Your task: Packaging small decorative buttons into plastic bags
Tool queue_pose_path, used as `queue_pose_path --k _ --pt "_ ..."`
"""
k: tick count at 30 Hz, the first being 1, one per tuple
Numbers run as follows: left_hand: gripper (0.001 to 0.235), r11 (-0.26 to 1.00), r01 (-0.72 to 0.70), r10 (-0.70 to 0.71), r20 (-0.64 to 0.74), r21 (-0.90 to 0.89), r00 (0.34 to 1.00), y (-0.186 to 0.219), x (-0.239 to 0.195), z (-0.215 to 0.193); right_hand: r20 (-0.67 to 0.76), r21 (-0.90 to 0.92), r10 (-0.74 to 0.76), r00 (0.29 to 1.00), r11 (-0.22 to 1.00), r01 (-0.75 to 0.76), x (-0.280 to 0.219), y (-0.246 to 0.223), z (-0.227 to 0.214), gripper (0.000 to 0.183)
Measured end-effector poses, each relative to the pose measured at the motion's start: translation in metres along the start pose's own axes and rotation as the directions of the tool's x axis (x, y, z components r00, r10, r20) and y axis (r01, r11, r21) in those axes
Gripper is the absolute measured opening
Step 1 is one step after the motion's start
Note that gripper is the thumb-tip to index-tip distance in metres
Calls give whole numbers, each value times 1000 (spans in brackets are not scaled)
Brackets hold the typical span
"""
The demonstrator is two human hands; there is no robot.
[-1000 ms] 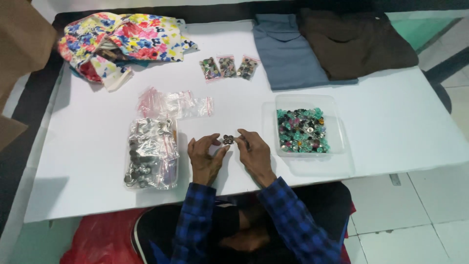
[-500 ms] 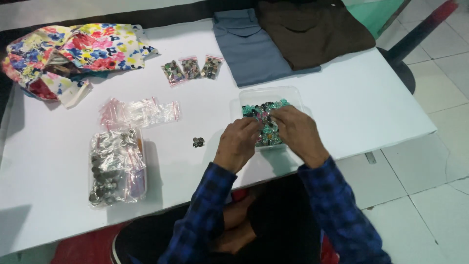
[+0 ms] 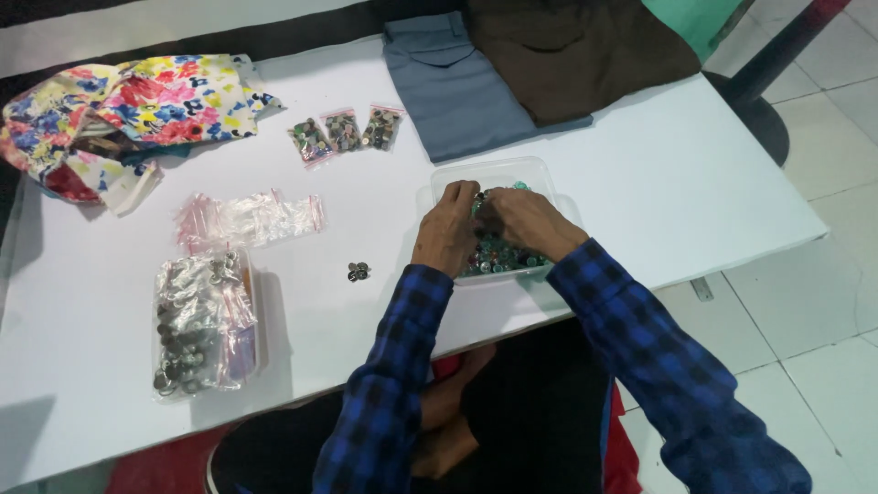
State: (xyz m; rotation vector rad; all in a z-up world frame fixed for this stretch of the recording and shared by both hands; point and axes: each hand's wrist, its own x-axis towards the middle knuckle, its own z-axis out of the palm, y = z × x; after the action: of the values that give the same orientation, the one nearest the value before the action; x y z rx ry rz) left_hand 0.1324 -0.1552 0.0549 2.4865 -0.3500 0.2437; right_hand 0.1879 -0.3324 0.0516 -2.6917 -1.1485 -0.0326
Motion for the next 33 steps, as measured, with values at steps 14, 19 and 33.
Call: queue_pose_path --k 14,19,33 --pt "43 985 -72 56 -105 -158 993 -6 -4 4 138 630 251 958 724 -280 -17 -21 -72 24" --pt "36 964 -114 72 -177 -240 982 -7 -3 5 219 681 223 950 662 -313 -16 -21 -79 29" --pt "11 1000 0 0 -63 0 998 -11 2 17 204 146 212 956 959 -243 -18 -38 -115 20"
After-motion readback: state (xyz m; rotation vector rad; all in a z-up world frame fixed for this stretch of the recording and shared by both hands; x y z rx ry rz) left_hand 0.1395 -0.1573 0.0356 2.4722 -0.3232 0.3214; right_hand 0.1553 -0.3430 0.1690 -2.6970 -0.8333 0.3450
